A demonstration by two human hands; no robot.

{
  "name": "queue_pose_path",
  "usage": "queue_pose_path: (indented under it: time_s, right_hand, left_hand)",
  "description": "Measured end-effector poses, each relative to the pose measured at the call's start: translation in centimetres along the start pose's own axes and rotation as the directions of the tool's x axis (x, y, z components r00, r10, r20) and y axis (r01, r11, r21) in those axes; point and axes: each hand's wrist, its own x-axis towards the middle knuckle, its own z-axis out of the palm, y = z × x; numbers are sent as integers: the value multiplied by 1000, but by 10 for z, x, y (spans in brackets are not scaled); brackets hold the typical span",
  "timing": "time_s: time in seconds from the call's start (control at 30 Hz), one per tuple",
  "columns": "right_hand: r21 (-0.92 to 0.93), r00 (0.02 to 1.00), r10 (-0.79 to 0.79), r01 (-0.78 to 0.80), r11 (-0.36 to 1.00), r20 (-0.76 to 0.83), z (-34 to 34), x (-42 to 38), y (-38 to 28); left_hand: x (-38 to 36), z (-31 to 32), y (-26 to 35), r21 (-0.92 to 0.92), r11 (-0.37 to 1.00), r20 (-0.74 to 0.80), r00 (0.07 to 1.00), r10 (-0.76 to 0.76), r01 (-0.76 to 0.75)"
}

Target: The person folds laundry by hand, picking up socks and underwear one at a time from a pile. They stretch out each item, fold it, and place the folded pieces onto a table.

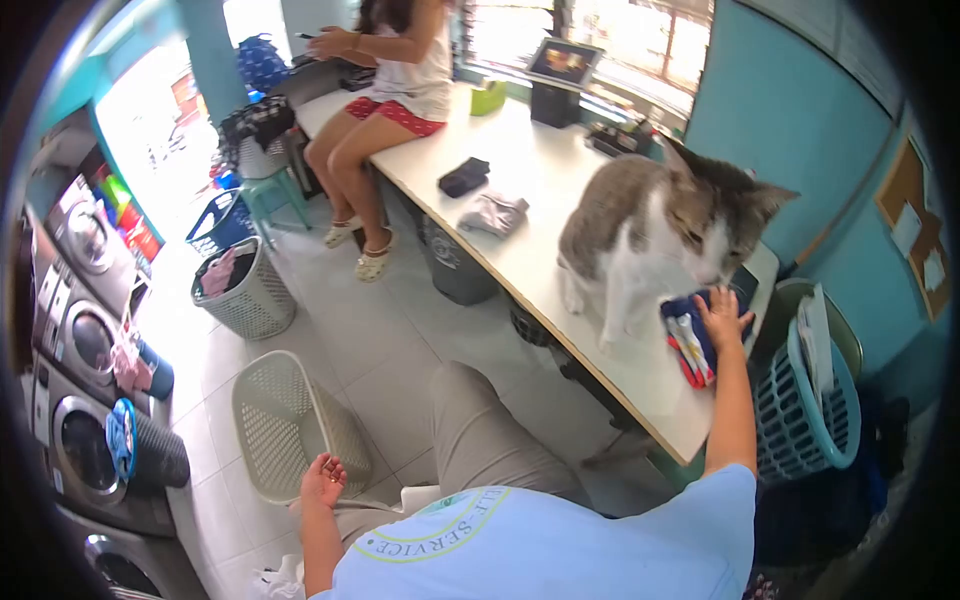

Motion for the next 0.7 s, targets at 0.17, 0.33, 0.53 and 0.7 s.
queue_pose_path:
  time_s: [0.17, 0.33, 0.53, 0.7]
  right_hand:
    - [18, 998, 1, 1, 1000, -64, 7, 14, 6]
    - [349, 694, -14, 380, 856, -720, -4, 4, 13]
    - [696, 593, 367, 577, 427, -716, -79, -131, -98]
    - [396, 418, -659, 898, 193, -626, -64, -224, -226]
  left_hand:
    - [10, -5, -15, 844, 352, 140, 800, 583, -404]
    - [32, -7, -26, 970, -174, 242, 712, 659, -169]
    - [68, 3, -31, 967, -244, 75, 823, 563, 78]
    - [95, -4, -33, 993, -115, 94, 818, 568, -34]
